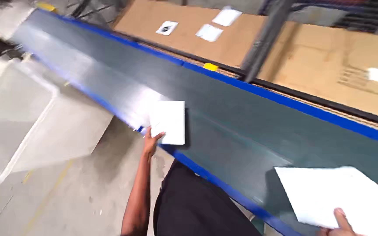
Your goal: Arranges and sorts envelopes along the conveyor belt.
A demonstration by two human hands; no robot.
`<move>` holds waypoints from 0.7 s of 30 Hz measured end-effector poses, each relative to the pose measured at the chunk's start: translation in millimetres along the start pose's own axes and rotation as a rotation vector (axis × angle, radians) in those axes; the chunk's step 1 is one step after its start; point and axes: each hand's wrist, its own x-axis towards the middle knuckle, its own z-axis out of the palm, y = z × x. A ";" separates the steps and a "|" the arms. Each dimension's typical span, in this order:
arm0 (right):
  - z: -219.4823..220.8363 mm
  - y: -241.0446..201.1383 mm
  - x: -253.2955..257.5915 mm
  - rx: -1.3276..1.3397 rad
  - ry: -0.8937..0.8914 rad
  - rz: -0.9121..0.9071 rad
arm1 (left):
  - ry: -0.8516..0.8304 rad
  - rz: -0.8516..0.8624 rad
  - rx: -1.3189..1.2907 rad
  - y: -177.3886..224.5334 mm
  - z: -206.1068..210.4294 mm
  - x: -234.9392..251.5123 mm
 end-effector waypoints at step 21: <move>95.7 73.2 -28.6 -0.025 0.232 -0.054 | -1.222 0.162 0.545 126.9 496.9 345.8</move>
